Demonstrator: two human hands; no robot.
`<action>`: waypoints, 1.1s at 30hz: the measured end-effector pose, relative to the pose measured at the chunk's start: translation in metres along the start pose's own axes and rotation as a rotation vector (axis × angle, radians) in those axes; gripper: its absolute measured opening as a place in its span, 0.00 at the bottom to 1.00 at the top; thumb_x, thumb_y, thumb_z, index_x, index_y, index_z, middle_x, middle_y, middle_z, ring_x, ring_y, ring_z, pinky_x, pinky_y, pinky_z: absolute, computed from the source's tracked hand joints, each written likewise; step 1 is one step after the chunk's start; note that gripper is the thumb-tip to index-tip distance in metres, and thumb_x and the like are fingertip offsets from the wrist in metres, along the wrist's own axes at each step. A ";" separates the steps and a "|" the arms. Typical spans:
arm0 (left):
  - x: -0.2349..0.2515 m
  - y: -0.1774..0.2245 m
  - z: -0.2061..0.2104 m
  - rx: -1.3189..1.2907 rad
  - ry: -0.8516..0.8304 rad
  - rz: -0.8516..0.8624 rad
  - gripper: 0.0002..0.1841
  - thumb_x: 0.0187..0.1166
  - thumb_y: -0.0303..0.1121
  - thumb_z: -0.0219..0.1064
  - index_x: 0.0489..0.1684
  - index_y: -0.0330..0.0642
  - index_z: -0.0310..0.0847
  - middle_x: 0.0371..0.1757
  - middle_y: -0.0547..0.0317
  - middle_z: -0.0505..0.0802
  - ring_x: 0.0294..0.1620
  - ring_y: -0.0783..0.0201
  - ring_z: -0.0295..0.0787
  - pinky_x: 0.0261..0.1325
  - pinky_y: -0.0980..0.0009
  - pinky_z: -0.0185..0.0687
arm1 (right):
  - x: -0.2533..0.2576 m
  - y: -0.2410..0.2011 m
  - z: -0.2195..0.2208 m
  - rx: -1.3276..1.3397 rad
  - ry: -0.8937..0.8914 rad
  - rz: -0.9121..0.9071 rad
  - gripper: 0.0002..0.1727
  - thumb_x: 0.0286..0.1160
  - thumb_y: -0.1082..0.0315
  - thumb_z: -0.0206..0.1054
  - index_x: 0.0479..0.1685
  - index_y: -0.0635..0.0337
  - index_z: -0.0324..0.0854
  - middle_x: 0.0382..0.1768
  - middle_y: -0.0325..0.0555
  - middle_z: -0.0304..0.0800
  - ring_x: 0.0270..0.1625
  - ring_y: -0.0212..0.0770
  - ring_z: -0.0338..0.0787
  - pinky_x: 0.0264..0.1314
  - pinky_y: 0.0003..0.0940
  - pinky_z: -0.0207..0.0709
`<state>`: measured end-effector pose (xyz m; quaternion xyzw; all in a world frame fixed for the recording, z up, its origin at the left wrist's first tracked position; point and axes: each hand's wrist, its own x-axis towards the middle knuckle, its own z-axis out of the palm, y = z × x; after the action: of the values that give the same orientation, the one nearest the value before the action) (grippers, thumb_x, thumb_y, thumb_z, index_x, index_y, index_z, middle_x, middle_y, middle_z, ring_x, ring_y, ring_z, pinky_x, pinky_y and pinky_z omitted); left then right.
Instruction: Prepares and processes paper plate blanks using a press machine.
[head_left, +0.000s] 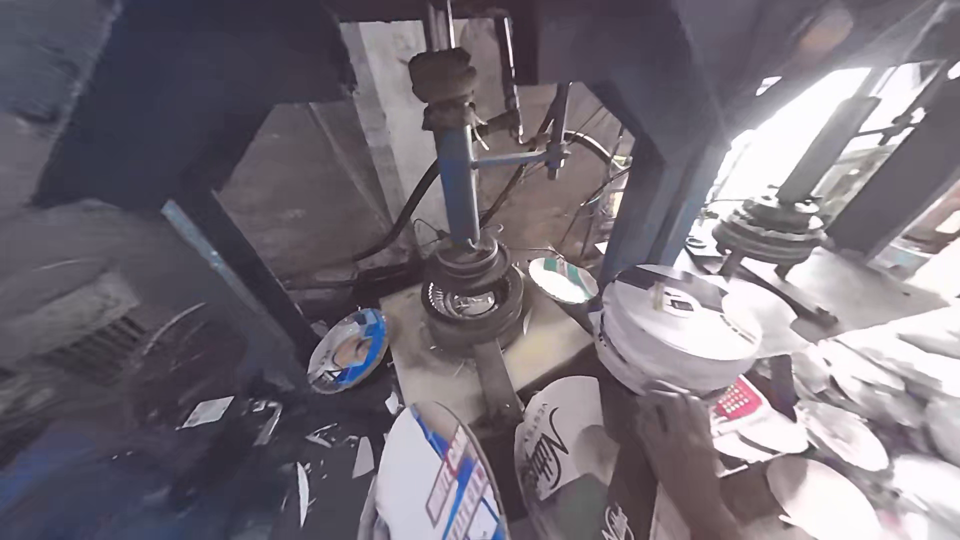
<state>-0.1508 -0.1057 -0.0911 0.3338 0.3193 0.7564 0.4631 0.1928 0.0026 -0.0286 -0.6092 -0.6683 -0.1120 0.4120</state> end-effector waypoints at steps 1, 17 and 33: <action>-0.002 0.002 0.010 -0.057 0.003 -0.011 0.26 0.89 0.39 0.58 0.86 0.45 0.64 0.71 0.62 0.88 0.68 0.68 0.87 0.70 0.65 0.84 | 0.004 0.001 -0.006 0.073 0.058 0.016 0.14 0.76 0.67 0.63 0.46 0.71 0.86 0.46 0.62 0.91 0.48 0.60 0.92 0.53 0.56 0.85; -0.006 -0.005 0.056 -0.040 0.021 -0.171 0.29 0.86 0.37 0.58 0.86 0.45 0.56 0.64 0.72 0.91 0.60 0.77 0.89 0.64 0.71 0.88 | 0.036 -0.008 0.003 0.011 -0.357 -0.129 0.32 0.76 0.51 0.69 0.76 0.61 0.79 0.71 0.63 0.84 0.70 0.71 0.83 0.68 0.73 0.72; -0.014 0.013 0.052 0.047 0.046 -0.075 0.32 0.87 0.42 0.60 0.88 0.46 0.53 0.67 0.78 0.88 0.64 0.82 0.85 0.68 0.76 0.83 | 0.052 -0.003 -0.009 0.200 0.053 -0.009 0.16 0.80 0.72 0.60 0.55 0.79 0.83 0.41 0.67 0.92 0.41 0.58 0.94 0.47 0.54 0.86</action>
<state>-0.1105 -0.1145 -0.0536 0.3148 0.3598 0.7383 0.4757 0.1984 0.0339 0.0136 -0.5588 -0.6678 -0.0626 0.4876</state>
